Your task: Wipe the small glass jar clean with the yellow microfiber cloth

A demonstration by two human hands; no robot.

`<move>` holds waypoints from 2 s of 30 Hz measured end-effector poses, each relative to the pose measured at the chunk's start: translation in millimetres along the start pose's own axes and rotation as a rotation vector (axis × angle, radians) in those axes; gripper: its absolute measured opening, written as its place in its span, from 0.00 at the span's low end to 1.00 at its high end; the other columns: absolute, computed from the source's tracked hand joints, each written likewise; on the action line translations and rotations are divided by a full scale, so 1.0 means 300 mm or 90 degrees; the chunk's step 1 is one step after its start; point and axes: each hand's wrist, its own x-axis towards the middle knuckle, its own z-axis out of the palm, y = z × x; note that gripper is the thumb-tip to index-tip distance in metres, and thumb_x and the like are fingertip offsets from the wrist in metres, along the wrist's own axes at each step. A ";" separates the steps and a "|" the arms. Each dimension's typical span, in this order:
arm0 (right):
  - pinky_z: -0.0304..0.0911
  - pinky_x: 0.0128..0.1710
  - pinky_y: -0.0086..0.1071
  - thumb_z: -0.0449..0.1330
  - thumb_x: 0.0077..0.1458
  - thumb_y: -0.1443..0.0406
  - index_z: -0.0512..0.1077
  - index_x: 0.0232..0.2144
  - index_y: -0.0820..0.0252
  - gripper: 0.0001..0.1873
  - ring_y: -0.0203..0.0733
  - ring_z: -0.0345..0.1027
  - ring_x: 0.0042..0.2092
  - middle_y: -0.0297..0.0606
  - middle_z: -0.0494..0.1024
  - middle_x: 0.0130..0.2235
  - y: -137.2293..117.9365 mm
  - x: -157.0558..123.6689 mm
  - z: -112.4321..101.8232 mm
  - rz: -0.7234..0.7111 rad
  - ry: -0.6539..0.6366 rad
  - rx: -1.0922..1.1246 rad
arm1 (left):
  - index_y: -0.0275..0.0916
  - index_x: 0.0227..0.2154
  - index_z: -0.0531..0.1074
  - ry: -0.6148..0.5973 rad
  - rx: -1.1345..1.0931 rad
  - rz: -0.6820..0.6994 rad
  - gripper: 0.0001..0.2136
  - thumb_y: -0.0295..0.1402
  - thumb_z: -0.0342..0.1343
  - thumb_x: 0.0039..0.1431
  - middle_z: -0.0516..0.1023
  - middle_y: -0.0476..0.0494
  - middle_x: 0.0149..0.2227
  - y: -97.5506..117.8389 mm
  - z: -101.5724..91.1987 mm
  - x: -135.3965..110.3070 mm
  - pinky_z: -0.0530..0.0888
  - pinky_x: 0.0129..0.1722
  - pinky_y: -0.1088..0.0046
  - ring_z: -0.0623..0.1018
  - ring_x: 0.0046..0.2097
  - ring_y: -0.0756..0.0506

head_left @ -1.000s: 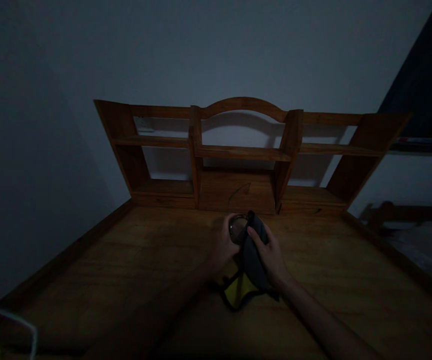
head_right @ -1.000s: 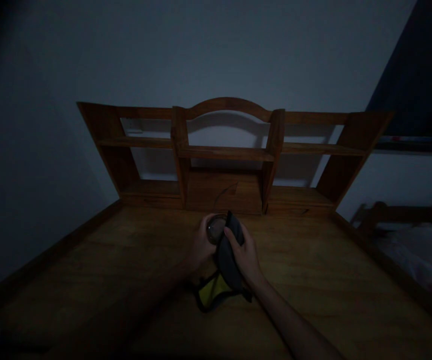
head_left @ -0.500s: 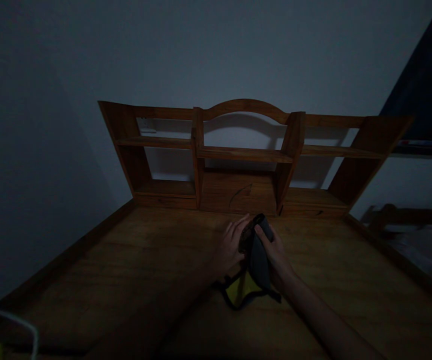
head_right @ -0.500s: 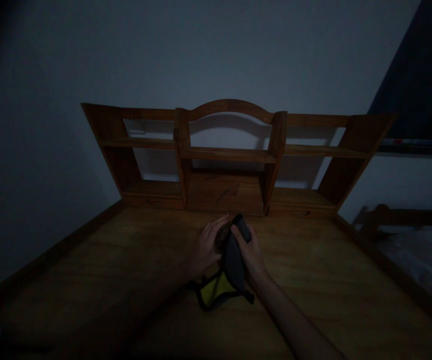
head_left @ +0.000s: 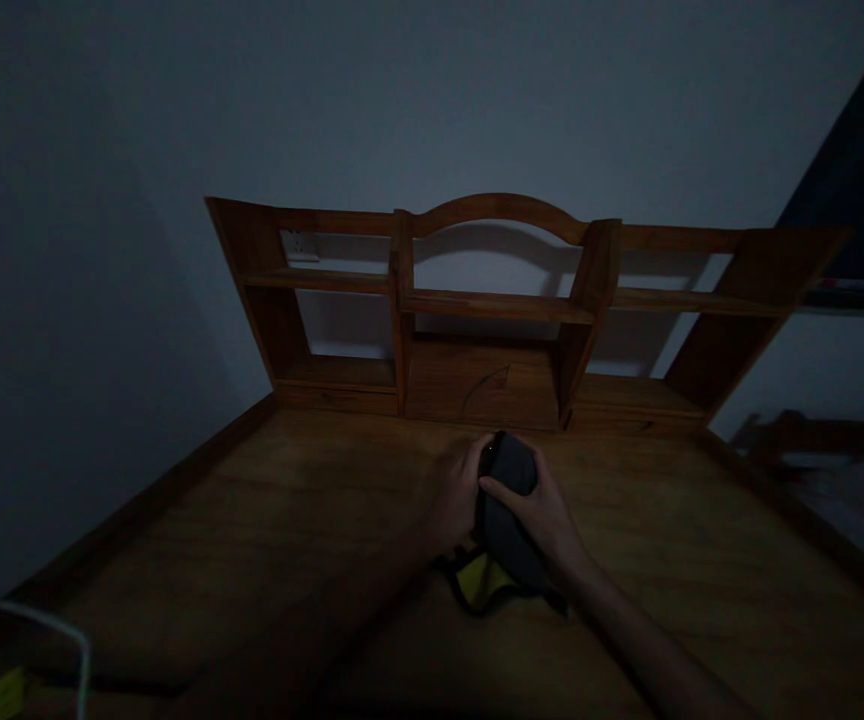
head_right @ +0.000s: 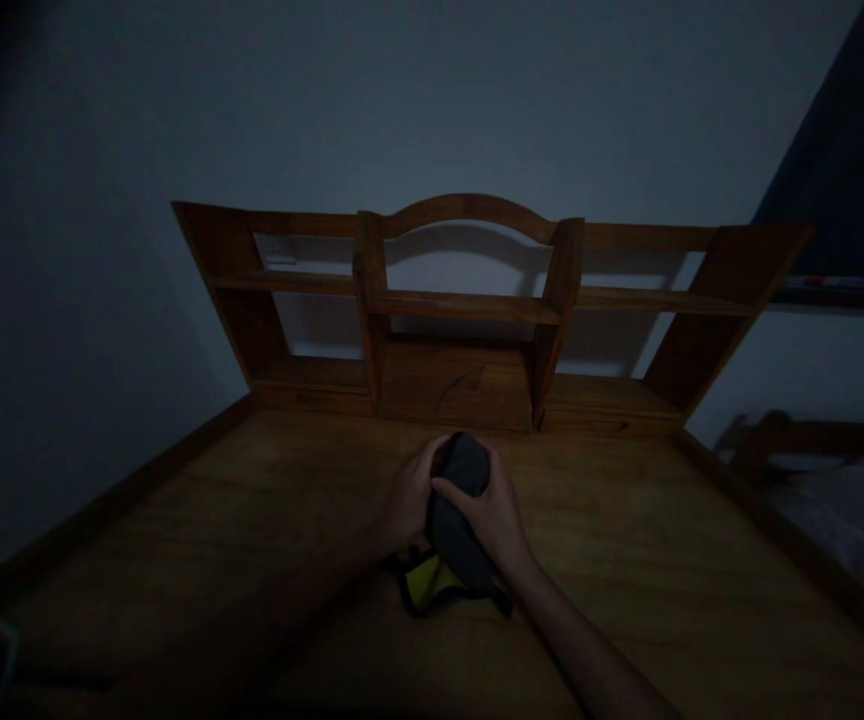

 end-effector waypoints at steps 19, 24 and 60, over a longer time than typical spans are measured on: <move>0.68 0.43 0.35 0.62 0.52 0.48 0.71 0.49 0.55 0.26 0.48 0.72 0.47 0.38 0.77 0.48 0.035 0.007 -0.010 0.221 0.105 0.203 | 0.42 0.60 0.56 0.030 -0.094 -0.024 0.39 0.30 0.66 0.44 0.64 0.40 0.59 0.003 0.003 0.032 0.65 0.58 0.60 0.66 0.59 0.41; 0.69 0.32 0.34 0.61 0.51 0.45 0.71 0.50 0.56 0.31 0.46 0.74 0.35 0.40 0.79 0.40 0.040 0.007 -0.023 0.359 0.057 0.308 | 0.42 0.61 0.55 -0.027 -0.039 0.094 0.38 0.30 0.64 0.47 0.57 0.39 0.64 0.019 -0.015 0.032 0.59 0.63 0.58 0.59 0.64 0.41; 0.68 0.47 0.38 0.70 0.44 0.57 0.66 0.52 0.57 0.33 0.46 0.72 0.46 0.41 0.76 0.47 0.040 0.012 -0.010 0.146 -0.019 0.088 | 0.41 0.60 0.55 -0.023 -0.093 -0.001 0.34 0.31 0.61 0.50 0.67 0.39 0.57 -0.032 0.011 0.021 0.67 0.58 0.60 0.69 0.57 0.42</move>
